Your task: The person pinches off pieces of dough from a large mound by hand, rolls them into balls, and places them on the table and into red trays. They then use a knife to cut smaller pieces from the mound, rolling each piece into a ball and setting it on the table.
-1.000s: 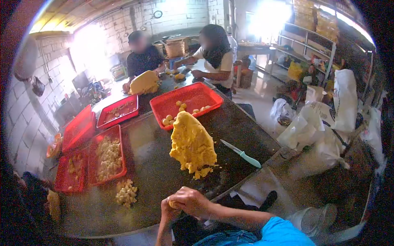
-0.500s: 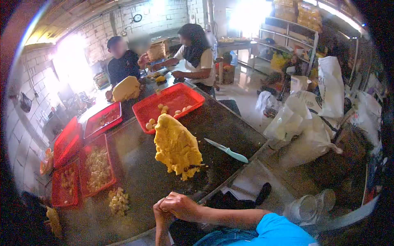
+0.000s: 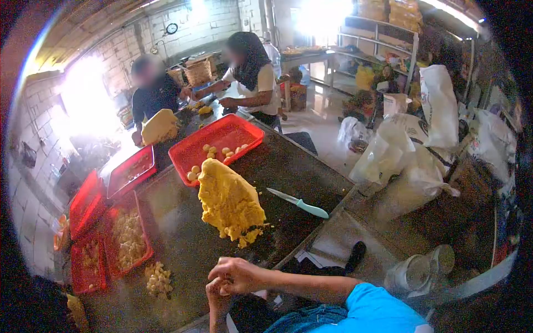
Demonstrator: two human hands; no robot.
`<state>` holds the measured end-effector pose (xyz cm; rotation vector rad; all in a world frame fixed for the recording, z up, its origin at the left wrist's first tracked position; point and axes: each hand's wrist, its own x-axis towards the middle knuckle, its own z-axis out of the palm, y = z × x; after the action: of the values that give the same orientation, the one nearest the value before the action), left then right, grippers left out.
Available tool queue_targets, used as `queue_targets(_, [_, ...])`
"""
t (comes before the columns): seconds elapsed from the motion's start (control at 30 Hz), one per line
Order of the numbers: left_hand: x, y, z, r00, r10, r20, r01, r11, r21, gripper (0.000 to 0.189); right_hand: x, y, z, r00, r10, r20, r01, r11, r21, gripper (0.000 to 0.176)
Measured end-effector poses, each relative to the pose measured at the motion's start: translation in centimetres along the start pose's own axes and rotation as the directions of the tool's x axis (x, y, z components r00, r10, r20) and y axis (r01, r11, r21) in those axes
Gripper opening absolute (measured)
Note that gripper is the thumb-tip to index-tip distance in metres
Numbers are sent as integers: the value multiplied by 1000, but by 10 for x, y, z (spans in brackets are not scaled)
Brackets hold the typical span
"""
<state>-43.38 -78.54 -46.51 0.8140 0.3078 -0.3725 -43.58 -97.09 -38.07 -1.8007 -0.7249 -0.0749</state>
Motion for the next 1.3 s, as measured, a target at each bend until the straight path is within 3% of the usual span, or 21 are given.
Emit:
queue_targets(0.03, [3,6,-7,927,286,243,-374,664,647,12,2,16,-6,1000,-10,29,9,1000,4,64])
queue_targets(0.07, [4,11,-12,758,288,585,-580,-114,807,15,3,29,-6,1000,-9,26,8,1000,4,64])
queue_targets(0.1, [-3,10,-4,790,331,517,-584,147,798,21,4,38,-5,995,65,77,-61,997,-52,67])
queue_targets(0.13, [-7,11,2,789,329,519,-586,150,797,21,4,46,-4,982,142,126,-128,985,-112,70])
queue_targets(0.23, [-24,17,24,745,281,604,-622,-34,783,18,4,47,-11,961,195,195,-181,979,-88,73])
queue_targets(0.3, [-37,18,48,837,263,480,-530,175,830,20,0,37,-14,960,188,208,-157,975,-156,66])
queue_targets(0.33, [-30,17,42,850,273,451,-505,181,844,20,-4,31,-13,954,187,236,-158,978,-138,66])
queue_targets(0.37, [-15,15,25,836,258,485,-530,144,836,22,-8,26,-7,999,47,14,-44,982,-185,57])
queue_targets(0.4, [-9,15,8,825,246,508,-545,107,832,24,-11,24,-3,975,-103,-197,54,969,-243,48])
queue_targets(0.47, [-10,15,16,735,392,553,-609,22,793,31,-18,23,-31,913,-154,-377,47,960,-277,33])
queue_targets(0.5, [-19,22,28,810,382,446,-530,150,834,30,-23,36,-39,822,-33,-569,-21,996,-88,27])
queue_targets(0.53, [-27,28,37,867,363,342,-451,278,848,30,-24,28,-64,798,-67,-600,-221,892,-393,28])
queue_targets(0.6, [-24,24,33,860,390,329,-461,316,829,28,-39,61,-84,718,16,-695,-387,840,-381,33])
queue_targets(0.67, [-19,26,37,843,418,338,-492,349,798,28,-41,56,-88,761,76,-645,-397,841,-369,35])
queue_targets(0.73, [-19,31,40,755,443,484,-587,126,800,38,-42,48,-84,791,151,-594,-422,837,-349,37])
queue_targets(0.8, [-15,31,37,762,435,481,-581,128,804,42,-31,45,-80,863,40,-503,-304,837,-454,36])
queue_targets(1.0, [-10,21,24,679,517,520,-676,166,718,43,-21,62,-67,910,50,-412,-307,749,-587,19])
queue_targets(1.1, [-14,19,21,754,458,471,-609,218,762,44,-26,71,-65,955,-23,-295,-205,667,-717,16])
queue_targets(1.17, [-8,20,25,759,426,492,-616,225,755,43,-27,76,-70,976,13,-217,-160,719,-676,18])
queue_targets(1.2, [-9,19,24,754,432,495,-616,207,760,42,-17,53,-77,958,227,-173,-282,662,-695,15])
queue_targets(1.3, [-10,20,25,759,416,501,-612,193,767,38,-4,22,-57,955,232,-184,-272,932,-239,13])
